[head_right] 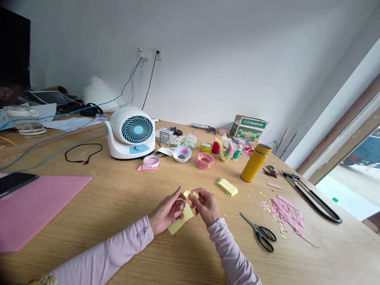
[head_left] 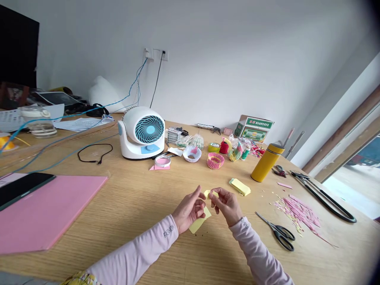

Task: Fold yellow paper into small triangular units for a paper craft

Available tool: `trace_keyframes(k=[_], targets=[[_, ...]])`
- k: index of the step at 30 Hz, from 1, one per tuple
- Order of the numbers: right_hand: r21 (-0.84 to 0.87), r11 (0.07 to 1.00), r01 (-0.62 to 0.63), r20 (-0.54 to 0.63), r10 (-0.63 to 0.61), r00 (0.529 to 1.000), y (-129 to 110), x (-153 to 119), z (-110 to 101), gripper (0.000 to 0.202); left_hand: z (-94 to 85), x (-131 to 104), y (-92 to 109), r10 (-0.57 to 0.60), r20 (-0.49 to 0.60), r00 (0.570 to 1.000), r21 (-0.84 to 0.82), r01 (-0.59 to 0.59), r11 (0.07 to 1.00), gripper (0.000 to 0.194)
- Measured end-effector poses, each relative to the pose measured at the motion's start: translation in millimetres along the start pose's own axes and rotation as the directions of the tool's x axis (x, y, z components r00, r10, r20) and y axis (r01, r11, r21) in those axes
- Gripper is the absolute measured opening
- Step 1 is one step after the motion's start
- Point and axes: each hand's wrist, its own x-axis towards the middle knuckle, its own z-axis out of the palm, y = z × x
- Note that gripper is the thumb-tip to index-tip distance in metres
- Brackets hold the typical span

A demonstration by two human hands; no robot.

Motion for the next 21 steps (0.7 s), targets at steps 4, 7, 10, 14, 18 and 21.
trace_keyframes(k=[4,7,10,14,18,21], targets=[[-0.079,0.997,0.004,-0.078,-0.010,0.997,7,3,0,0.037,2.8,1,-1,0.307,-0.040,0.951,0.304,-0.281,0.910,0.038],[-0.069,0.998,0.009,-0.067,-0.014,0.998,14,2,1,0.038,1.2,5,-3,0.373,-0.069,0.925,0.388,-0.319,0.864,0.036],[-0.002,1.000,0.025,-0.051,-0.025,0.998,18,0,4,0.038,-1.1,7,-5,0.352,-0.109,0.930,0.358,-0.293,0.886,0.035],[0.085,0.996,0.043,-0.036,-0.040,0.999,19,-3,7,0.035,0.0,2,-2,0.305,-0.087,0.948,0.347,-0.258,0.901,0.034],[0.170,0.984,0.051,-0.026,-0.047,0.999,17,-5,9,0.030,3.1,-3,1,0.266,-0.053,0.962,0.331,-0.235,0.914,0.034],[0.210,0.977,0.046,-0.010,-0.045,0.999,18,-5,9,0.028,3.1,-3,2,0.243,-0.037,0.969,0.313,-0.219,0.924,0.033]])
